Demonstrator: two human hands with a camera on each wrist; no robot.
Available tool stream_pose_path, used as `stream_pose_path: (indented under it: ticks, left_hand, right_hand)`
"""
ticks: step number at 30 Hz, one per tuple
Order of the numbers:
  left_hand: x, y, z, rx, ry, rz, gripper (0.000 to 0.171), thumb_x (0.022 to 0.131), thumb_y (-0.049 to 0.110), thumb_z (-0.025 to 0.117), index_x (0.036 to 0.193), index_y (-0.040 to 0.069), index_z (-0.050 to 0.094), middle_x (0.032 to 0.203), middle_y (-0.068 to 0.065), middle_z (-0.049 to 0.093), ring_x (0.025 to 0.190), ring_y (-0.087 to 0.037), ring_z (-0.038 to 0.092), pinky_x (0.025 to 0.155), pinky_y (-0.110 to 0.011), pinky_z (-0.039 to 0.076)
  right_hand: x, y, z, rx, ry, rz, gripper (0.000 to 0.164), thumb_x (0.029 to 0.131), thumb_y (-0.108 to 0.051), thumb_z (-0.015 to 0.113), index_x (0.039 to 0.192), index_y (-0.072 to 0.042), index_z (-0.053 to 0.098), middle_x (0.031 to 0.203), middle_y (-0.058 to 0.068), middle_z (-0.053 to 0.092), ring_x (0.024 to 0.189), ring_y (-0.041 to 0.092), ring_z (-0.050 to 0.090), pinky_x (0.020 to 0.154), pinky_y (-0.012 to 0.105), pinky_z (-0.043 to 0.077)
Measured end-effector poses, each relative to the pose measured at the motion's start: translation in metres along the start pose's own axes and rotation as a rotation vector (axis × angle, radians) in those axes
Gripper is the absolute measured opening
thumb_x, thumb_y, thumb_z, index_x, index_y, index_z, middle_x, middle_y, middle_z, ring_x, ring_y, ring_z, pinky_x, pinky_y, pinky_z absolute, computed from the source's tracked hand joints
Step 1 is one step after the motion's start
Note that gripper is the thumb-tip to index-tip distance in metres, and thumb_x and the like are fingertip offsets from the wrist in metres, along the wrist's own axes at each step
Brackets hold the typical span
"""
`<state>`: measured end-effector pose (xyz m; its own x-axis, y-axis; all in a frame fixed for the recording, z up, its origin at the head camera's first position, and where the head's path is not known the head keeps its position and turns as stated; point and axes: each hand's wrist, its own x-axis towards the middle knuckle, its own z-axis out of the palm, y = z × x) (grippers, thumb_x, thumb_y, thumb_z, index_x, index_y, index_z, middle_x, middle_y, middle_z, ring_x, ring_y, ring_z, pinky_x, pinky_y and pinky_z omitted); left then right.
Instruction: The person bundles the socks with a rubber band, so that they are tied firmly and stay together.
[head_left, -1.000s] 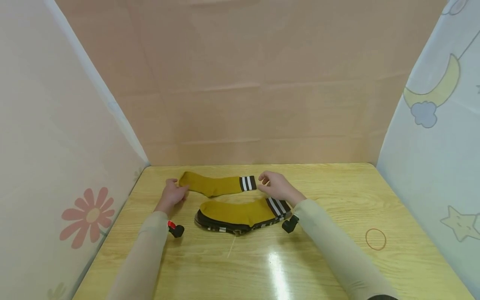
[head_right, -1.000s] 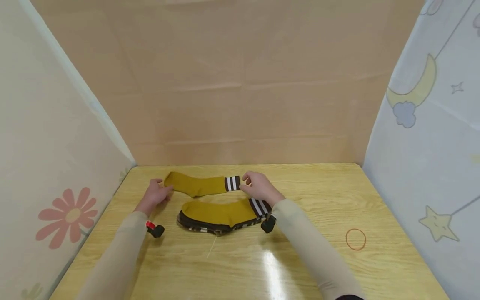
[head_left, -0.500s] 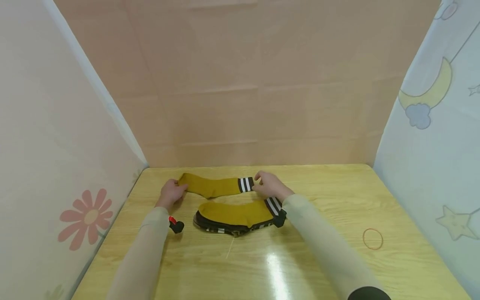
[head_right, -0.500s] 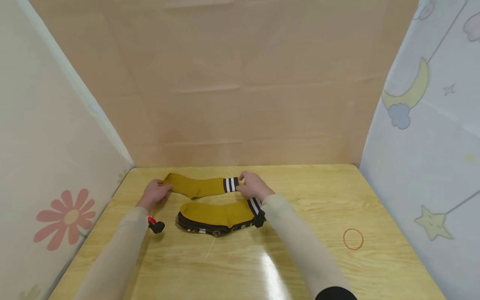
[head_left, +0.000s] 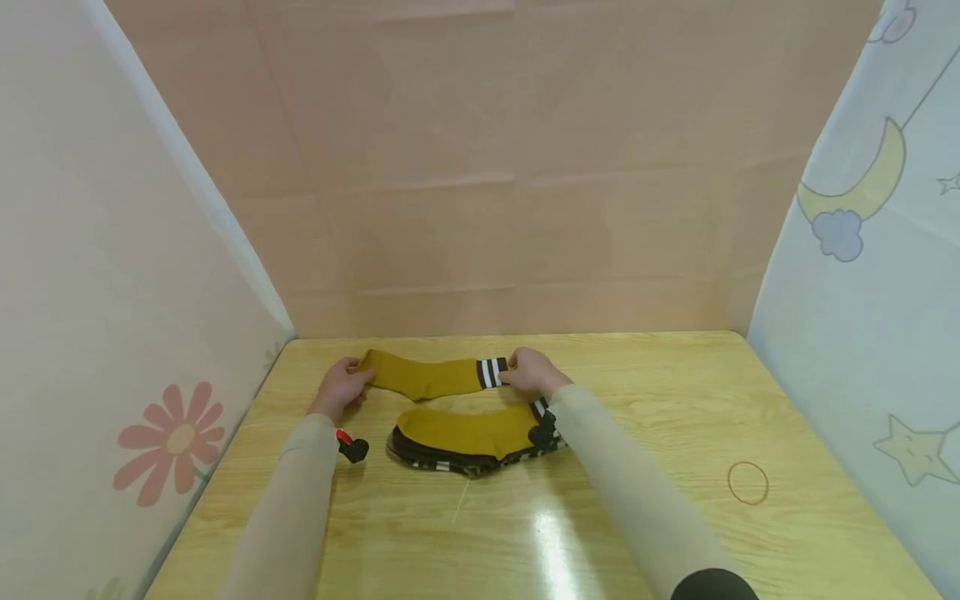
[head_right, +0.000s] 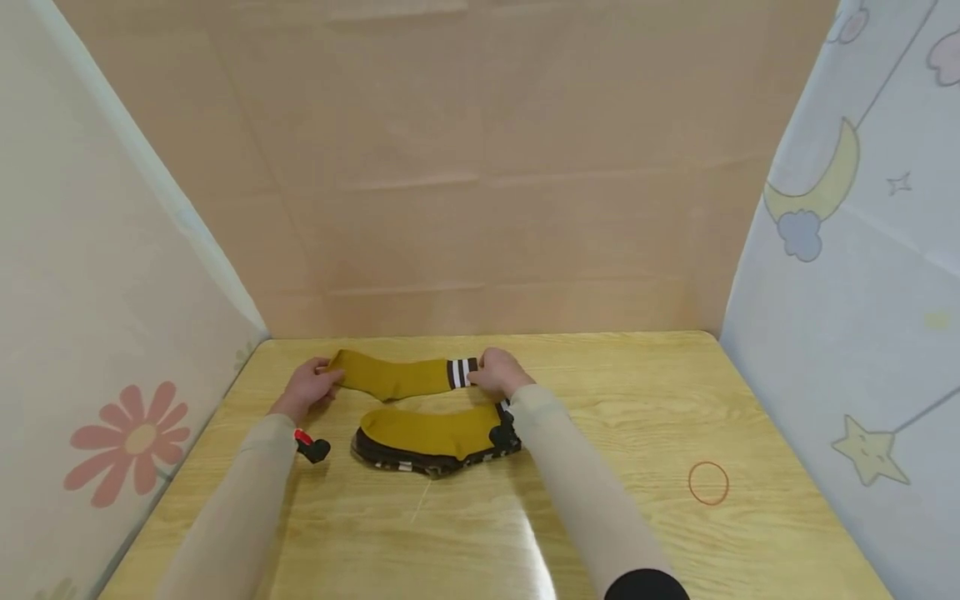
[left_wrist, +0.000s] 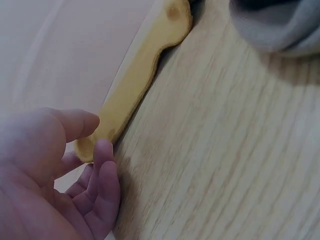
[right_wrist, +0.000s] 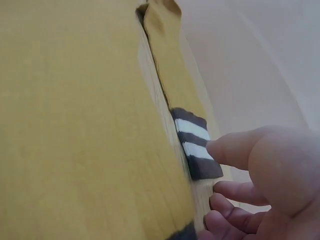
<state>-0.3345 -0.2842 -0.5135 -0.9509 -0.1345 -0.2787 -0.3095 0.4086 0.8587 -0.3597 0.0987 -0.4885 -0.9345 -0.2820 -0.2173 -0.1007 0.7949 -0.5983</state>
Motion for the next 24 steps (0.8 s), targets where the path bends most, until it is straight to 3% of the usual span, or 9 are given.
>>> stream_pose_path:
  ticks: [4, 8, 15, 24]
  left_hand:
    - [0.001, -0.001, 0.000, 0.024, -0.001, 0.003, 0.064, 0.108, 0.028, 0.060, 0.159, -0.002, 0.033, 0.114, -0.016, 0.060, 0.065, -0.011, 0.060, 0.059, -0.024, 0.051]
    - [-0.001, -0.001, 0.001, 0.045, 0.010, 0.009, 0.059, 0.108, 0.028, 0.060, 0.154, -0.003, 0.040, 0.109, -0.014, 0.062, 0.068, -0.012, 0.061, 0.061, -0.025, 0.052]
    - [-0.003, 0.001, 0.004, 0.062, 0.017, -0.004, 0.047, 0.109, 0.030, 0.060, 0.142, -0.002, 0.051, 0.099, -0.010, 0.063, 0.074, -0.015, 0.060, 0.065, -0.025, 0.053]
    - [-0.002, 0.001, 0.005, 0.018, 0.028, 0.002, 0.037, 0.109, 0.028, 0.057, 0.132, -0.001, 0.055, 0.089, -0.006, 0.061, 0.068, -0.013, 0.059, 0.062, -0.024, 0.052]
  right_hand:
    - [0.004, -0.003, 0.002, -0.032, 0.008, 0.026, 0.032, 0.105, -0.031, 0.065, 0.112, 0.000, 0.068, 0.107, 0.013, 0.067, 0.092, 0.026, 0.062, 0.085, 0.041, 0.053]
    - [0.009, -0.006, 0.005, -0.037, 0.002, 0.073, 0.035, 0.106, -0.035, 0.065, 0.083, -0.010, 0.059, 0.073, 0.004, 0.045, 0.064, 0.019, 0.041, 0.063, 0.034, 0.039]
    - [0.013, -0.007, 0.007, -0.058, 0.026, 0.109, 0.050, 0.104, -0.038, 0.068, 0.065, -0.014, 0.048, 0.060, 0.000, 0.034, 0.053, 0.016, 0.037, 0.054, 0.031, 0.036]
    - [0.014, -0.002, 0.009, -0.091, 0.067, 0.119, 0.040, 0.099, -0.038, 0.074, 0.072, -0.010, 0.063, 0.062, 0.001, 0.049, 0.056, 0.017, 0.043, 0.055, 0.032, 0.038]
